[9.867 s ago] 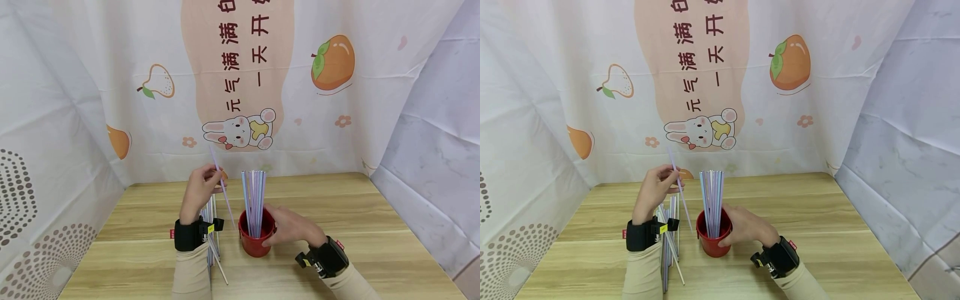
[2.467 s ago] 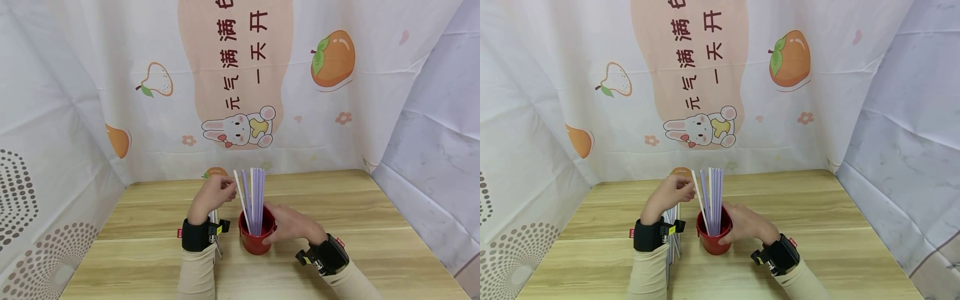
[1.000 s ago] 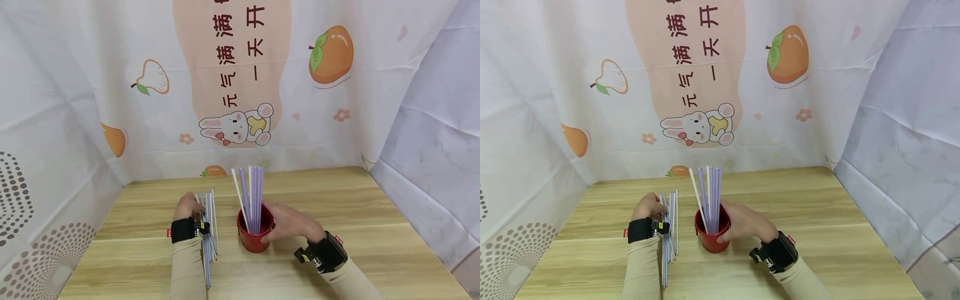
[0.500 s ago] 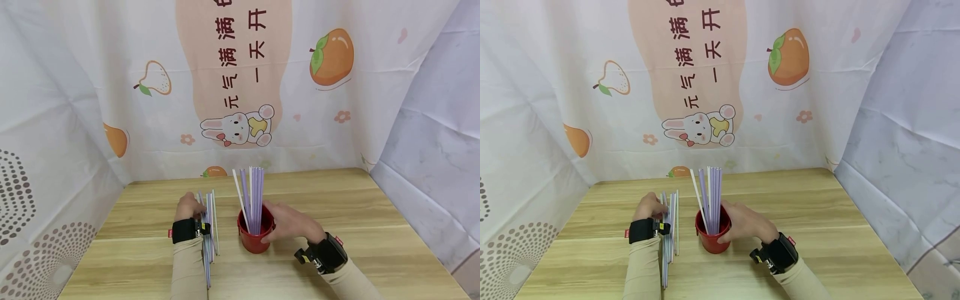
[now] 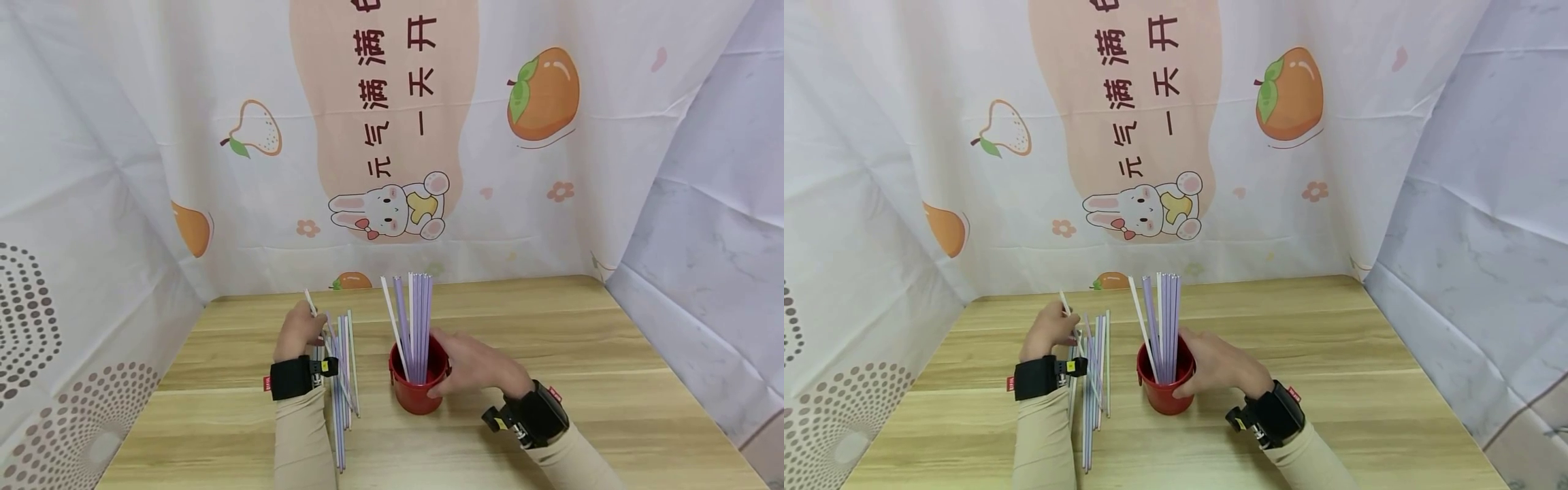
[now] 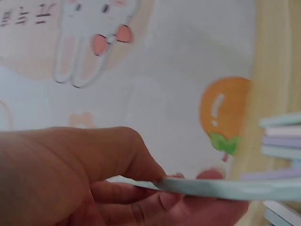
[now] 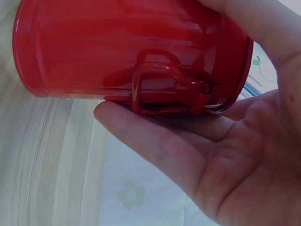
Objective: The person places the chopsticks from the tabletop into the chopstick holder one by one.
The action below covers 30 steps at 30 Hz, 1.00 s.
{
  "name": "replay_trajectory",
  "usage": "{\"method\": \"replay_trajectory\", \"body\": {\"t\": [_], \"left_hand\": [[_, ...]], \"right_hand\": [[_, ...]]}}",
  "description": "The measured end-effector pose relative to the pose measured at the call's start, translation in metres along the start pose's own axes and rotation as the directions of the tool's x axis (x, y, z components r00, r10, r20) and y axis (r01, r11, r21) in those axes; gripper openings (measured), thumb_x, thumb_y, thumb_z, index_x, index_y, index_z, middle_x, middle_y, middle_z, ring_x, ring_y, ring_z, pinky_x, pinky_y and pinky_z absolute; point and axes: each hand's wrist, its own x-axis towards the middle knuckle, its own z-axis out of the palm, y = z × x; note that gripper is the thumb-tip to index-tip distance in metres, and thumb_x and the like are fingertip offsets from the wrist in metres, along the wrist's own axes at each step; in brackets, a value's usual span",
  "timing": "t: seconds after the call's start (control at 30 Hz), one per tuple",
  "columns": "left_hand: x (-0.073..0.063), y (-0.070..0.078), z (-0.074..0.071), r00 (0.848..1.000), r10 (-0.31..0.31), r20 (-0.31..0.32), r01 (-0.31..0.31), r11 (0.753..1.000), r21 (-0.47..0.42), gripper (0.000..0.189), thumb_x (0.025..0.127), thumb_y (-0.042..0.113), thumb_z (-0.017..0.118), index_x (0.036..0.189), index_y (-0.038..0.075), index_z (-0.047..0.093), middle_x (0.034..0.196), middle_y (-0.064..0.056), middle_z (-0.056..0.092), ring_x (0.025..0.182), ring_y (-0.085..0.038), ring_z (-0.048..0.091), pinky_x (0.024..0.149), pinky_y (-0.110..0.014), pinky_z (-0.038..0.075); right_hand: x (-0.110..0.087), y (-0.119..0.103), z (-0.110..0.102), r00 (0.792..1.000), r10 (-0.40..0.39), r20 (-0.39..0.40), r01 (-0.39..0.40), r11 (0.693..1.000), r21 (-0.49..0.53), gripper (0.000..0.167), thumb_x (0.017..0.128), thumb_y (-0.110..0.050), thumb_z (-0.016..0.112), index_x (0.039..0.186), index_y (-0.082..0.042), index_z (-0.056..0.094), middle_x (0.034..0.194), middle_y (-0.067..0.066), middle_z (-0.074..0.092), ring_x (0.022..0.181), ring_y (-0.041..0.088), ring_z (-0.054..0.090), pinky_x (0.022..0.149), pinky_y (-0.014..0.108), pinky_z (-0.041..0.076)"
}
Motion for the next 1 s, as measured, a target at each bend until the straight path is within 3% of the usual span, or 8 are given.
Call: {"method": "replay_trajectory", "body": {"t": [0.23, 0.47, 0.6, 0.83, 1.0], "left_hand": [[-0.001, 0.022, -0.004, 0.992, 0.122, 0.026, -0.116, 0.977, -0.177, 0.032, 0.103, 0.005, 0.044, 0.132, -0.008, 0.045, 0.104, -0.021, 0.053, 0.083, -0.029, 0.075, 0.067, -0.034, 0.064], [-0.017, 0.049, -0.004, 0.974, 0.224, 0.025, -0.210, 0.942, -0.261, 0.032, 0.104, 0.005, 0.046, 0.135, -0.004, 0.048, 0.109, -0.018, 0.052, 0.085, -0.028, 0.075, 0.071, -0.036, 0.064], [-0.027, 0.065, -0.003, 0.957, 0.289, 0.019, -0.270, 0.915, -0.301, 0.034, 0.105, 0.006, 0.048, 0.138, -0.002, 0.049, 0.113, -0.021, 0.055, 0.081, -0.022, 0.074, 0.072, -0.034, 0.065], [-0.039, 0.083, 0.002, 0.931, 0.364, 0.012, -0.338, 0.876, -0.342, 0.033, 0.104, 0.004, 0.049, 0.137, 0.000, 0.050, 0.114, -0.020, 0.056, 0.085, -0.033, 0.075, 0.072, -0.039, 0.066], [-0.043, 0.093, 0.007, 0.900, 0.431, -0.068, -0.420, 0.815, -0.398, 0.033, 0.105, 0.005, 0.050, 0.138, 0.001, 0.049, 0.113, -0.018, 0.057, 0.080, -0.015, 0.074, 0.074, -0.037, 0.065]], "right_hand": [[-0.001, 0.001, 0.000, 1.000, 0.012, 0.007, -0.012, 1.000, 0.014, 0.089, 0.075, -0.028, 0.093, 0.146, -0.009, 0.044, 0.124, 0.005, 0.073, 0.111, 0.016, 0.071, 0.097, 0.039, 0.060], [0.000, 0.001, 0.000, 1.000, 0.007, 0.006, -0.007, 1.000, 0.022, 0.087, 0.075, -0.028, 0.092, 0.146, -0.010, 0.044, 0.124, 0.004, 0.073, 0.110, 0.015, 0.071, 0.096, 0.037, 0.060], [0.000, 0.001, 0.000, 1.000, 0.008, 0.006, -0.008, 1.000, 0.018, 0.088, 0.075, -0.028, 0.092, 0.146, -0.010, 0.044, 0.123, 0.004, 0.074, 0.109, 0.014, 0.071, 0.095, 0.037, 0.060], [-0.001, 0.000, 0.000, 1.000, 0.013, -0.002, -0.013, 1.000, 0.007, 0.087, 0.075, -0.027, 0.092, 0.146, -0.010, 0.044, 0.122, 0.004, 0.074, 0.108, 0.014, 0.071, 0.094, 0.039, 0.061], [0.000, 0.000, 0.000, 1.000, 0.008, 0.001, -0.008, 1.000, 0.012, 0.087, 0.074, -0.027, 0.092, 0.145, -0.008, 0.045, 0.121, 0.005, 0.074, 0.108, 0.016, 0.072, 0.094, 0.039, 0.061]]}}
